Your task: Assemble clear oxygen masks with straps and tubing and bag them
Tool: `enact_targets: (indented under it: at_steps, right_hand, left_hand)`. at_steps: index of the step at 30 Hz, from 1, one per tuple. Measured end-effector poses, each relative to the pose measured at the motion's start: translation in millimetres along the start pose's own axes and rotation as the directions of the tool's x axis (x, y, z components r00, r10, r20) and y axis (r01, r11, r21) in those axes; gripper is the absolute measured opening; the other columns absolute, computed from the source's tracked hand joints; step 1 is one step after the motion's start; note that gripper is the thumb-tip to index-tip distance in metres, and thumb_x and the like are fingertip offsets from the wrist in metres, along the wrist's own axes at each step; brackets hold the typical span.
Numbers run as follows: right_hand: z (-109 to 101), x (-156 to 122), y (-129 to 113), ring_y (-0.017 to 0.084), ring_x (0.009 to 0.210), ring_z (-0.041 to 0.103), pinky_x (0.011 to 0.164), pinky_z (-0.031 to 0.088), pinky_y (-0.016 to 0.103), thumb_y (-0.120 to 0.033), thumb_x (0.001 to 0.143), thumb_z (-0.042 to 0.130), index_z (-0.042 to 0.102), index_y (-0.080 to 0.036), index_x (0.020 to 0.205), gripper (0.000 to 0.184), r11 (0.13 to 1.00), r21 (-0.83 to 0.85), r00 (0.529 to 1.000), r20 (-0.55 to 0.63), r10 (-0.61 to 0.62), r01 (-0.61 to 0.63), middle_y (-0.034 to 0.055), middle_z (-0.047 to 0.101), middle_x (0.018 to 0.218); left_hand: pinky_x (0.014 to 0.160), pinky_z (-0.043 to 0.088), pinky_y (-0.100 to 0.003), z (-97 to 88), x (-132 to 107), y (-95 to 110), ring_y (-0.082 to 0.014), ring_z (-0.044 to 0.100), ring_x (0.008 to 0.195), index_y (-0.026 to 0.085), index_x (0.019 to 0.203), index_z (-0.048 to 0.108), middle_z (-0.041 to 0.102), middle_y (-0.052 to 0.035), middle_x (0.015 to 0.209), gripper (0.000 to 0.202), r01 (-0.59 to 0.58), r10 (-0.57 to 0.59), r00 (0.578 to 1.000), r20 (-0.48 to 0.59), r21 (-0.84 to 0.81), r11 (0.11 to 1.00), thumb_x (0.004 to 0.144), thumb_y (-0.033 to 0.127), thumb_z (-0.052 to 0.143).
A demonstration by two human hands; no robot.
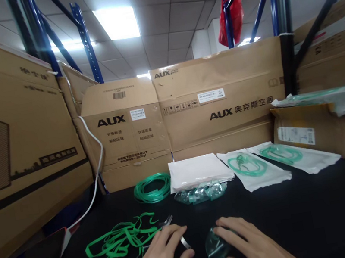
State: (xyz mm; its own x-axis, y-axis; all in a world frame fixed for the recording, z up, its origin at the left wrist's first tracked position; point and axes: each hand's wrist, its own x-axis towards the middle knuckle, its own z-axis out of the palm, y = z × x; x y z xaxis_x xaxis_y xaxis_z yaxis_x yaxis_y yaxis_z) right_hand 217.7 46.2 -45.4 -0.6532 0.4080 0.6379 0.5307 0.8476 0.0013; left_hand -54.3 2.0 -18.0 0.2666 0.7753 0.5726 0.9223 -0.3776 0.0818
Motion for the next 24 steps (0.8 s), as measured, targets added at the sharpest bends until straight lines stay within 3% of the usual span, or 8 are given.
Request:
enact_targets:
  at_steps: [8,12,14,17,20,24]
  right_hand:
    - [4.2,1.3,-1.6,0.027,0.124,0.069,0.100,0.060,0.035,-0.005,0.088,0.066,0.055,-0.021,0.143,0.059,0.991,0.111,0.997,0.032,0.073,-0.076,0.0136,0.066,0.142]
    - [-3.3,2.5,-7.5,0.025,0.121,0.071,0.097,0.061,0.030,-0.005,0.094,0.056,0.055,-0.021,0.142,0.051,0.965,0.205,0.986,0.064,0.153,-0.163,0.0147,0.064,0.141]
    - [-7.6,2.6,-10.9,0.024,0.121,0.071,0.098,0.060,0.029,-0.010,0.098,0.054,0.052,-0.022,0.146,0.050,0.945,0.252,0.978,0.070,0.196,-0.207,0.0141,0.063,0.141]
    - [-9.6,0.6,-14.5,0.024,0.126,0.068,0.103,0.057,0.030,-0.019,0.101,0.055,0.049,-0.026,0.148,0.048,0.915,0.304,0.964,0.045,0.262,-0.263,0.0107,0.065,0.141]
    - [-8.2,-1.5,-15.9,0.025,0.129,0.066,0.106,0.056,0.033,-0.023,0.102,0.056,0.052,-0.026,0.146,0.044,0.896,0.331,0.952,0.032,0.303,-0.296,0.0094,0.067,0.140]
    - [-11.1,1.3,-15.6,0.025,0.126,0.067,0.105,0.057,0.036,-0.022,0.104,0.053,0.057,-0.023,0.141,0.037,0.885,0.352,0.953,0.098,0.287,-0.303,0.0119,0.068,0.138]
  left_hand:
    - [0.087,0.065,-0.030,3.9,-1.2,1.4,-0.0232,0.080,0.101,0.030,0.114,0.080,0.083,0.0000,0.109,0.029,0.003,-0.002,1.000,0.005,-0.102,0.995,0.099,0.027,0.056]
    - [0.089,0.063,-0.024,-3.8,4.4,14.7,-0.0199,0.080,0.098,0.033,0.109,0.081,0.083,0.0039,0.106,0.024,0.121,-0.135,0.991,-0.019,-0.324,0.938,0.097,0.031,0.060]
    - [0.087,0.063,-0.022,-8.2,6.0,23.7,-0.0192,0.080,0.096,0.035,0.118,0.078,0.084,0.0048,0.103,0.026,0.229,-0.246,0.969,0.030,-0.486,0.843,0.095,0.037,0.066]
    - [0.078,0.065,-0.021,-11.7,5.9,33.7,-0.0178,0.081,0.082,0.033,0.124,0.076,0.084,0.0040,0.094,0.033,0.349,-0.339,0.928,0.158,-0.691,0.633,0.092,0.043,0.070]
    - [0.078,0.065,-0.024,-10.7,5.5,36.1,-0.0197,0.081,0.081,0.028,0.111,0.081,0.084,-0.0004,0.092,0.032,0.436,-0.375,0.886,0.273,-0.764,0.475,0.088,0.049,0.075]
    - [0.088,0.064,-0.028,-9.5,8.0,35.5,-0.0227,0.080,0.095,0.026,0.115,0.080,0.084,-0.0046,0.099,0.042,0.495,-0.356,0.854,0.380,-0.803,0.332,0.080,0.049,0.082]
